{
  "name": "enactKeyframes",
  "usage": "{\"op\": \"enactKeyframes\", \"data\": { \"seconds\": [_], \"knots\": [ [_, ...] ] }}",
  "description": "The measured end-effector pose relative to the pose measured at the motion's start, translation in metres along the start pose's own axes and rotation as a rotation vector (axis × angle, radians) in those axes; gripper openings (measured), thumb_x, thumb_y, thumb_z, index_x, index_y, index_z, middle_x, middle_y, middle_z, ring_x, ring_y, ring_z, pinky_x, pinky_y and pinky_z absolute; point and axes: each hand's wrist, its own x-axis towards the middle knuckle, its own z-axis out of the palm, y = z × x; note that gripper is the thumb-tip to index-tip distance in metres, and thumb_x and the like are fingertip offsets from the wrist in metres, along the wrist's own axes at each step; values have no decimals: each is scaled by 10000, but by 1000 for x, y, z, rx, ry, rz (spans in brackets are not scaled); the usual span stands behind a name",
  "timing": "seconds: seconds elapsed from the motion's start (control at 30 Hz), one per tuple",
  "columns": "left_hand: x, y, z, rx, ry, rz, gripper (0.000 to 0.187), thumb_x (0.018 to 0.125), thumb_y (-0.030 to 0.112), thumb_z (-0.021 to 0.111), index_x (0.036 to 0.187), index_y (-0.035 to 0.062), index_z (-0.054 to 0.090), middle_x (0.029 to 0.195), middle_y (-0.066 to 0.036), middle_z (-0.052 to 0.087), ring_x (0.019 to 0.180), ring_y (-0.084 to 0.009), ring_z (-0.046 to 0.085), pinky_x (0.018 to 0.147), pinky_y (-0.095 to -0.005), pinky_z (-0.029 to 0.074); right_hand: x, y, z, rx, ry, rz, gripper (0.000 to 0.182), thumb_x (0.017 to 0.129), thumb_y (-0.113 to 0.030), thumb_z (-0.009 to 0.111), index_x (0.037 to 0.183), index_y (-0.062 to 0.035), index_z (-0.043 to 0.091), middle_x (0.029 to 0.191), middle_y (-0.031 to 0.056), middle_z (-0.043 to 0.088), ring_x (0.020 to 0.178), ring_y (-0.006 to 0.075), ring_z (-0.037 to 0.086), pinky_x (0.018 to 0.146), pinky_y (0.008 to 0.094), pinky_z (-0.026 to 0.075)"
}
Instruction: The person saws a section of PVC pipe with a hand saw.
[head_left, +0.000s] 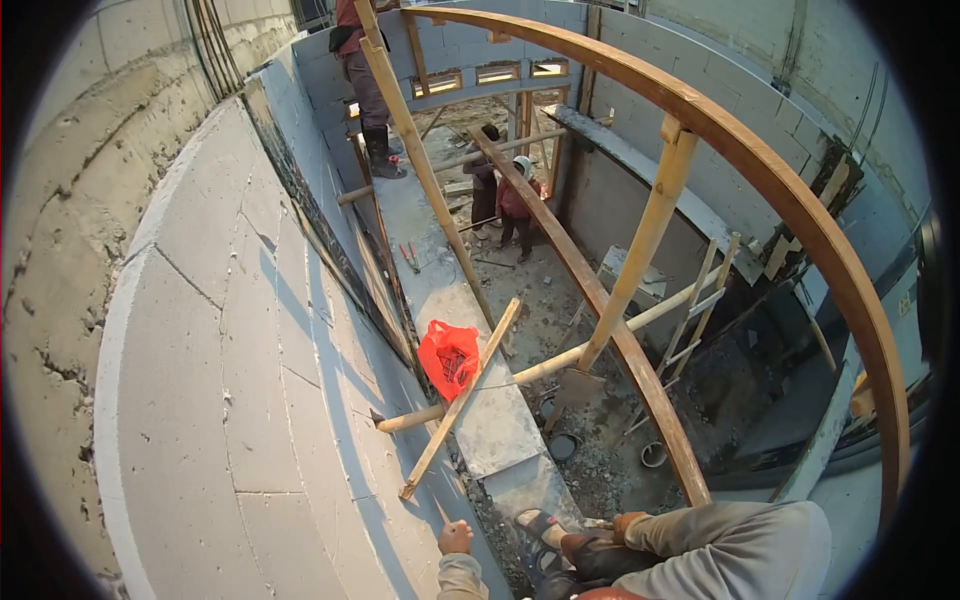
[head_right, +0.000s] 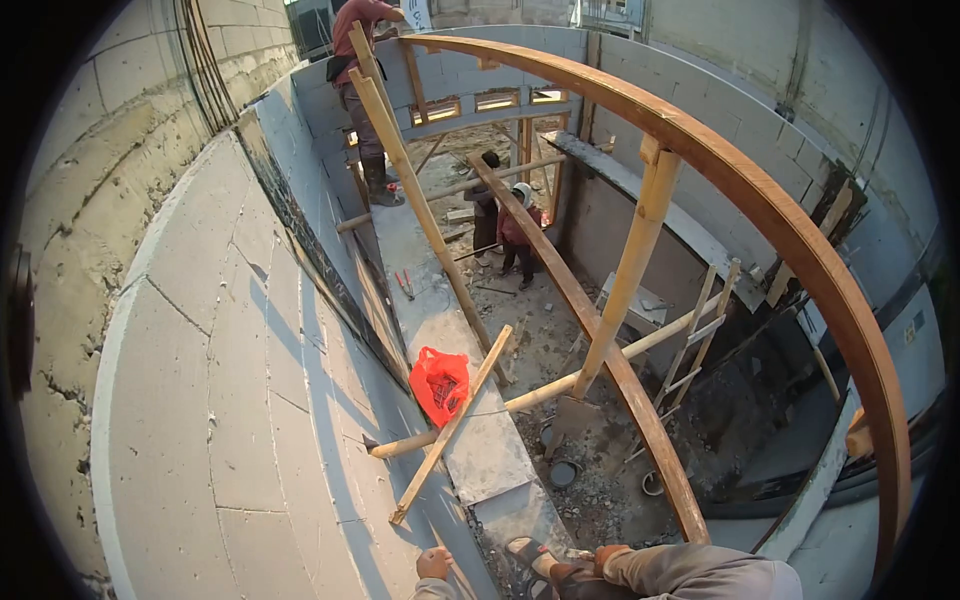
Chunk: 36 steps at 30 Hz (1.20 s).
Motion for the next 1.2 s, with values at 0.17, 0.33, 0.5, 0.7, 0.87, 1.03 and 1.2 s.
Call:
{"op": "enactKeyframes", "data": {
  "seconds": [0.17, 0.33, 0.5, 0.7, 0.87, 1.03, 1.2],
  "knots": [
    [-77, 92, -59, -240, 97, 340, 226, 881, 160, 587, 906, -62, 620, 777, -123, 665, 658, -176, 644, 632, -281, 526, -12, 37, 9, 90, 131, 124, 470, 807, -370, 581, 1163, -73, 660, 1158, 197, 646, 1113, 369, 602, 935, 461, 478],
    [-192, 174, -148, -145, 327, 665, 259, 917, 219, 578, 932, -38, 607, 832, -102, 654, 754, -174, 623, 717, -298, 497, -42, 63, 20, 195, 180, 63, 512, 802, -381, 615, 1207, -68, 632, 1226, 167, 621, 1129, 353, 595, 932, 456, 479],
    [-328, 216, -225, 69, 857, 989, 277, 968, 239, 542, 1002, -28, 608, 895, -111, 637, 844, -216, 618, 765, -324, 496, -74, 74, 49, 248, 251, 36, 492, 815, -413, 602, 1157, -64, 663, 1173, 195, 640, 1122, 358, 595, 930, 441, 475],
    [-413, 197, -297, 286, 1455, 1045, 303, 981, 260, 529, 1034, -26, 612, 1001, -151, 639, 954, -298, 612, 854, -394, 484, -75, 97, 73, 137, 208, 33, 488, 824, -425, 599, 1150, -69, 670, 1187, 186, 637, 1128, 362, 590, 934, 451, 470],
    [-427, 184, -333, 340, 1574, 1044, 287, 977, 234, 535, 1078, -22, 614, 1110, -168, 633, 1065, -312, 595, 911, -400, 466, -94, 107, 77, 45, 195, 46, 468, 838, -427, 588, 1130, -73, 679, 1169, 180, 645, 1097, 365, 606, 910, 466, 479],
    [-408, 189, -333, 466, 1618, 928, 241, 958, 243, 572, 1011, 23, 653, 997, -114, 687, 908, -265, 665, 772, -352, 524, -79, 118, 92, 94, 258, 134, 480, 817, -445, 616, 1125, -83, 683, 1151, 186, 649, 1096, 344, 615, 898, 444, 487],
    [-403, 188, -332, 590, 1696, 947, 222, 940, 293, 594, 929, 89, 678, 871, -47, 713, 745, -243, 683, 618, -337, 523, -116, 106, 90, 141, 266, 138, 471, 825, -418, 605, 1143, -78, 674, 1162, 184, 646, 1103, 351, 609, 918, 443, 481]
  ]
}}
